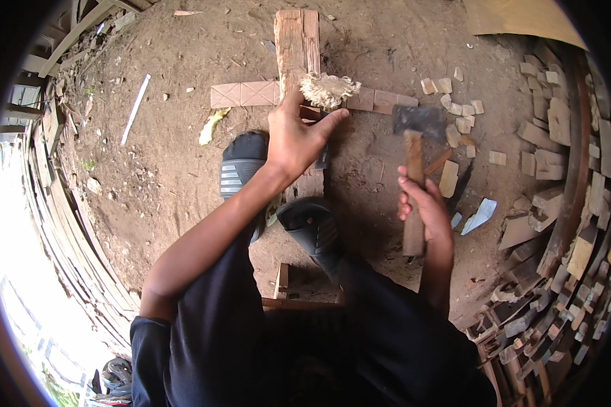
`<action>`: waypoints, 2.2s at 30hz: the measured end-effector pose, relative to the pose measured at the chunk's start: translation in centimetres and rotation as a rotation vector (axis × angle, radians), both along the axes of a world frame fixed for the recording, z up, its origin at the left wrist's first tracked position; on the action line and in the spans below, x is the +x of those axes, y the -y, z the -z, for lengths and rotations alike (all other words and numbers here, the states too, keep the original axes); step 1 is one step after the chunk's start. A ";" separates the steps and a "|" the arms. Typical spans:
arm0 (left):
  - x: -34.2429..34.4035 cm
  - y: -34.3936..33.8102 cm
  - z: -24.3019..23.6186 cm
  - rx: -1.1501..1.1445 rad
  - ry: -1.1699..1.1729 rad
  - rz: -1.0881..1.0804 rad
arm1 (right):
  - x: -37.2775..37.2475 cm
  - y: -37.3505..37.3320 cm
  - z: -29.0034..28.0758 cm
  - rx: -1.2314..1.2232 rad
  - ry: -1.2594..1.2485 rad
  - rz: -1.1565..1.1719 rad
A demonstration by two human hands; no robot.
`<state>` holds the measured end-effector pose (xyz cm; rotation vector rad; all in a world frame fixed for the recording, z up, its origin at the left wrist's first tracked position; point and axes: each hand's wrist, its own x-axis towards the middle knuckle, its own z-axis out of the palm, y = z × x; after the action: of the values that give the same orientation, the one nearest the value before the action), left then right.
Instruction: The person sits on the ground and uses a chisel and hammer to carve a piece of wood. They repeatedly strike the chisel to remove wood shavings and occasionally clear debris from the workpiece.
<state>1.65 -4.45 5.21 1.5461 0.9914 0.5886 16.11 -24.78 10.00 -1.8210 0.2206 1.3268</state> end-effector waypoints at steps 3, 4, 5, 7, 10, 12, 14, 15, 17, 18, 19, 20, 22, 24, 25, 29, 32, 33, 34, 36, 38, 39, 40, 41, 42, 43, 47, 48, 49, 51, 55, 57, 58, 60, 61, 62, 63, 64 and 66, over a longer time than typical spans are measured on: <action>-0.3 -0.2 0.1 0.036 -0.019 0.002 | 1.5 -1.4 -2.8 0.091 0.058 -0.035; -0.3 -0.2 0.1 0.061 -0.037 0.008 | 1.8 -2.1 -4.0 0.096 0.085 -0.069; -0.4 -0.1 0.2 0.040 -0.025 0.001 | 2.0 -2.6 -4.7 0.116 0.109 -0.067; -0.1 0.2 0.4 -0.004 0.003 -0.004 | 2.3 -3.4 -5.9 0.155 0.161 -0.055; -0.2 -0.1 0.2 -0.060 -0.117 0.043 | 2.1 -4.5 -7.8 0.188 0.175 -0.051; 0.1 -0.4 0.0 -0.034 -0.054 -0.013 | 1.9 -4.7 -8.5 0.228 0.160 -0.042; 0.2 -0.4 0.2 -0.007 -0.004 -0.043 | 1.7 -4.6 -8.6 0.241 0.148 -0.058; 0.1 -0.4 0.4 -0.009 -0.018 -0.034 | 1.6 -4.5 -8.7 0.249 0.142 -0.068; -0.1 -0.4 0.7 -0.014 -0.046 -0.016 | 1.4 -4.4 -8.7 0.229 0.126 -0.068; 0.0 -0.3 0.7 0.001 -0.022 -0.019 | 1.3 -4.3 -8.6 0.218 0.117 -0.067; 0.0 -0.3 0.5 0.016 0.003 -0.021 | 1.2 -4.2 -8.5 0.218 0.112 -0.061; 0.0 -0.3 0.4 0.030 0.027 -0.024 | 1.1 -4.1 -8.4 0.218 0.106 -0.054; 0.0 -0.2 0.4 0.007 -0.031 0.008 | 1.0 -3.9 -8.3 0.215 0.100 -0.040; -0.1 -0.2 0.4 -0.002 -0.038 0.015 | 1.0 -3.8 -8.1 0.209 0.094 -0.031; -0.1 -0.2 0.5 0.001 -0.015 0.005 | 1.2 -3.7 -8.1 0.218 0.087 -0.030; -0.1 -0.2 1.2 -0.021 0.036 0.006 | 1.3 -3.6 -8.1 0.219 0.118 -0.054; 0.0 0.0 1.5 -0.066 -0.044 0.036 | 1.4 -3.8 -8.5 0.201 0.186 -0.121; -0.1 0.0 1.8 -0.040 -0.083 0.058 | 1.5 -4.0 -8.6 0.196 0.208 -0.146; -0.4 -0.1 2.1 -0.013 -0.122 0.080 | 1.6 -4.2 -8.9 0.198 0.240 -0.203; -0.7 -0.5 2.3 -0.025 -0.168 0.123 | 2.2 -4.8 -9.6 0.200 0.305 -0.314; -0.7 -0.8 2.0 -0.101 -0.181 0.167 | 2.6 -5.5 -10.7 0.204 0.362 -0.368; -0.5 -0.8 1.8 -0.108 -0.170 0.150 | 2.9 -6.0 -11.3 0.208 0.392 -0.399; -0.5 -0.6 1.7 -0.115 -0.165 0.131 | 3.2 -6.7 -11.8 0.228 0.409 -0.435; -0.5 -0.5 1.7 -0.122 -0.160 0.113 | 3.5 -7.6 -12.3 0.248 0.427 -0.471; -0.6 -0.6 1.7 -0.133 -0.174 0.105 | 3.9 -8.6 -12.6 0.265 0.441 -0.508; -0.5 -0.8 1.7 -0.145 -0.183 0.100 | 4.2 -9.4 -12.9 0.278 0.461 -0.543; -0.6 -1.1 2.2 -0.193 -0.116 0.072 | 4.7 -11.9 -12.6 0.171 0.477 -0.842; -0.7 -1.1 2.3 -0.160 -0.133 0.062 | 4.9 -12.2 -12.1 0.130 0.417 -0.923; -0.8 -1.0 2.3 -0.127 -0.150 0.052 | 5.1 -12.5 -11.7 0.087 0.357 -1.004; -0.7 -0.9 2.1 -0.103 -0.173 0.048 | 5.1 -12.7 -11.4 0.047 0.324 -1.075; -0.5 -0.8 2.0 -0.072 -0.173 0.053 | 4.8 -12.9 -12.1 0.147 0.425 -0.986; -0.4 -0.8 2.0 -0.034 -0.171 0.050 | 4.9 -13.4 -12.6 0.179 0.495 -0.935; -0.4 -0.7 2.1 -0.034 -0.174 0.058 | 4.7 -13.6 -12.4 0.188 0.518 -0.868; -0.3 -0.8 2.3 -0.029 -0.182 0.071 | 4.4 -13.3 -11.8 0.175 0.472 -0.879; -0.3 -0.7 2.3 -0.037 -0.166 0.064 | 4.3 -13.1 -11.5 0.172 0.449 -0.885; -0.2 -0.6 2.1 -0.045 -0.151 0.057 | 4.3 -12.9 -11.1 0.150 0.428 -0.923; -0.3 -0.5 2.0 -0.056 -0.139 0.046 | 4.4 -12.6 -10.7 0.129 0.403 -0.964; -0.4 -0.6 2.2 -0.058 -0.162 0.066 | 4.6 -12.4 -10.4 0.107 0.378 -1.006; -0.6 -1.1 2.5 -0.070 -0.209 0.107 | 5.0 -12.2 -10.4 0.095 0.343 -1.019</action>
<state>1.02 -3.33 2.68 1.6096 1.0669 0.3184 21.07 -12.54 20.44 -2.1055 -1.0632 1.5663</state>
